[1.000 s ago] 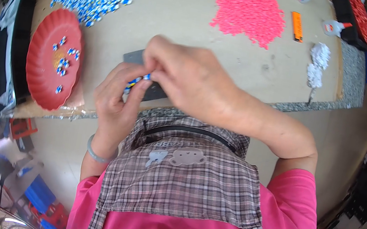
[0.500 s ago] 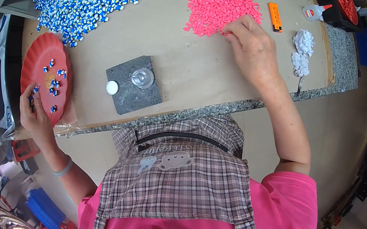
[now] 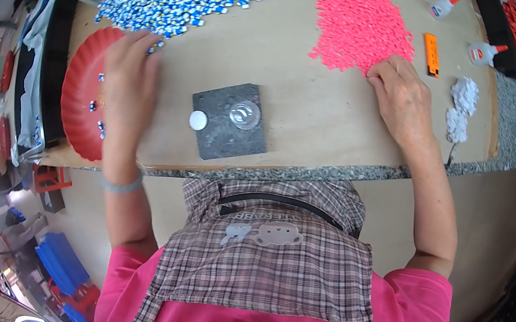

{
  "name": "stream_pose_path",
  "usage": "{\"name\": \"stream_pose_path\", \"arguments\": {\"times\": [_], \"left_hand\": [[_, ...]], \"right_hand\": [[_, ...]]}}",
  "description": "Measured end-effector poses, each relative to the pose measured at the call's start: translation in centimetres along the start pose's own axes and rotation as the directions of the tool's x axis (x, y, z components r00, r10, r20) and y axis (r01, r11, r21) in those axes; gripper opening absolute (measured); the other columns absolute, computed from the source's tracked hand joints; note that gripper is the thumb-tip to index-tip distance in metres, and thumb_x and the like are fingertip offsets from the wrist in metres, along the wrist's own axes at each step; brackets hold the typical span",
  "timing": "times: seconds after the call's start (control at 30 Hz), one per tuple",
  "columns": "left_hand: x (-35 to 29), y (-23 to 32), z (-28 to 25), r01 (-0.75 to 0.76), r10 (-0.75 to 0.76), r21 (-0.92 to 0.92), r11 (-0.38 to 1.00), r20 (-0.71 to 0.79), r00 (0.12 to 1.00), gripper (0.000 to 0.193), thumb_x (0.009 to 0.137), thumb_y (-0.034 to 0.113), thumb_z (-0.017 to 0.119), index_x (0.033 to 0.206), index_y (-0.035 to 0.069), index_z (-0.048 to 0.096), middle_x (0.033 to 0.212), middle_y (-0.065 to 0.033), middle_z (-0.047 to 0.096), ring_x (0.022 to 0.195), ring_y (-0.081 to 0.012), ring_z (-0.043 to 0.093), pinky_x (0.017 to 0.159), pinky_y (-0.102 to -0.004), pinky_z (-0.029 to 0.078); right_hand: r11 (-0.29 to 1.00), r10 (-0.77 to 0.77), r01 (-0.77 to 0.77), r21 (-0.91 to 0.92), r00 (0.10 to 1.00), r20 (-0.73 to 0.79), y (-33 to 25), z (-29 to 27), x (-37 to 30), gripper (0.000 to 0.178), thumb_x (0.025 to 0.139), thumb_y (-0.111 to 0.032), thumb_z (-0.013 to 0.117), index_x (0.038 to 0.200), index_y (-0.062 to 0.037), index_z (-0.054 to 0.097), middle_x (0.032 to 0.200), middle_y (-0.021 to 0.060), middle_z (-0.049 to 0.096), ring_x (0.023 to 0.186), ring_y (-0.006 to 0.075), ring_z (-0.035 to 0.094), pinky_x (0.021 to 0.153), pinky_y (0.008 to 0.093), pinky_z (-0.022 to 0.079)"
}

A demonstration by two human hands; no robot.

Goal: The person assembles small figurines by picking up components, applying glue to small pieces, and attaching them onto the figurine bodies by hand. They place the assembled figurines onto a dish and empty the dish into a tray.

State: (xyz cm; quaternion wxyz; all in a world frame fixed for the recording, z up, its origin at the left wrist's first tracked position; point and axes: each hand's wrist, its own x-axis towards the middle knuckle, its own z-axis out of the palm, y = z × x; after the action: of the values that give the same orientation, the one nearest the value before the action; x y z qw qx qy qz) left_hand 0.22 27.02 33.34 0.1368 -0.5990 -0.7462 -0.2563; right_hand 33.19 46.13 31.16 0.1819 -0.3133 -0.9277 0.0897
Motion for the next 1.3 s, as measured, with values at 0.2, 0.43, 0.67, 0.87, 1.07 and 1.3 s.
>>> {"name": "stream_pose_path", "arguments": {"times": [0.2, 0.43, 0.67, 0.87, 1.07, 1.3], "left_hand": [[4.8, -0.1, 7.4, -0.053, 0.059, -0.078, 0.996, 0.083, 0.995, 0.018, 0.081, 0.001, 0.064, 0.099, 0.001, 0.067, 0.098, -0.0147, 0.062, 0.094, -0.0345, 0.058, 0.084, -0.0433, 0.047], [6.1, -0.4, 9.9, -0.152, 0.148, 0.03, 0.988, 0.116, 0.982, 0.014, 0.08, 0.001, 0.059, 0.089, 0.003, 0.069, 0.09, -0.0137, 0.061, 0.088, -0.032, 0.059, 0.075, -0.0427, 0.05], [5.2, 0.8, 9.9, -0.176, 0.176, -0.012, 0.984, 0.133, 0.975, 0.012, 0.082, 0.001, 0.059, 0.09, 0.002, 0.066, 0.089, -0.0135, 0.061, 0.086, -0.0309, 0.06, 0.073, -0.041, 0.051], [4.4, 1.3, 8.5, -0.126, 0.126, -0.012, 0.992, 0.177, 0.976, 0.011, 0.084, 0.0, 0.057, 0.091, 0.003, 0.065, 0.089, -0.0136, 0.061, 0.084, -0.0315, 0.061, 0.073, -0.0415, 0.051], [3.7, 2.6, 5.4, -0.034, 0.046, -0.102, 0.994, 0.118, 0.992, 0.014, 0.085, 0.0, 0.058, 0.097, 0.004, 0.064, 0.092, -0.0146, 0.06, 0.085, -0.033, 0.062, 0.07, -0.0427, 0.051], [1.2, 3.3, 2.5, 0.051, -0.037, -0.306, 0.951, 0.054, 0.998, 0.017, 0.086, -0.005, 0.059, 0.101, 0.001, 0.063, 0.097, -0.0124, 0.062, 0.082, -0.024, 0.063, 0.07, -0.0326, 0.053]], "right_hand": [[0.988, 0.01, -0.004, 0.157, 0.999, -0.036, -2.3, -0.5, 0.8, 0.008, 0.083, 0.001, 0.064, 0.09, -0.0001, 0.061, 0.087, 0.0104, 0.061, 0.081, 0.0278, 0.063, 0.071, 0.0375, 0.05], [0.98, 0.135, -0.122, 0.155, 0.988, -0.074, 1.6, 0.0, 0.0, 0.017, 0.083, 0.003, 0.062, 0.1, -0.001, 0.064, 0.091, 0.0139, 0.062, 0.08, 0.031, 0.064, 0.073, 0.0386, 0.052], [0.979, 0.115, -0.096, 0.182, 0.988, -0.099, -0.3, 2.5, 0.6, 0.02, 0.083, 0.001, 0.064, 0.103, -0.0015, 0.065, 0.097, 0.0147, 0.064, 0.083, 0.0323, 0.066, 0.074, 0.04, 0.054], [0.917, 0.185, -0.148, 0.369, 0.981, -0.067, -0.8, 1.4, 1.1, 0.014, 0.084, -0.001, 0.066, 0.098, -0.0007, 0.067, 0.09, 0.0135, 0.065, 0.081, 0.028, 0.066, 0.071, 0.0355, 0.054], [0.96, 0.073, -0.079, 0.269, 0.997, 0.034, -0.8, -0.5, -1.1, 0.01, 0.083, -0.002, 0.067, 0.093, -0.0014, 0.067, 0.088, 0.0108, 0.065, 0.079, 0.0266, 0.066, 0.07, 0.035, 0.054], [0.963, 0.174, -0.174, 0.207, 0.985, 0.018, -2.2, 1.5, -1.8, 0.016, 0.079, -0.006, 0.072, 0.094, -0.0031, 0.065, 0.084, 0.0115, 0.061, 0.073, 0.0288, 0.065, 0.066, 0.0392, 0.054]]}}
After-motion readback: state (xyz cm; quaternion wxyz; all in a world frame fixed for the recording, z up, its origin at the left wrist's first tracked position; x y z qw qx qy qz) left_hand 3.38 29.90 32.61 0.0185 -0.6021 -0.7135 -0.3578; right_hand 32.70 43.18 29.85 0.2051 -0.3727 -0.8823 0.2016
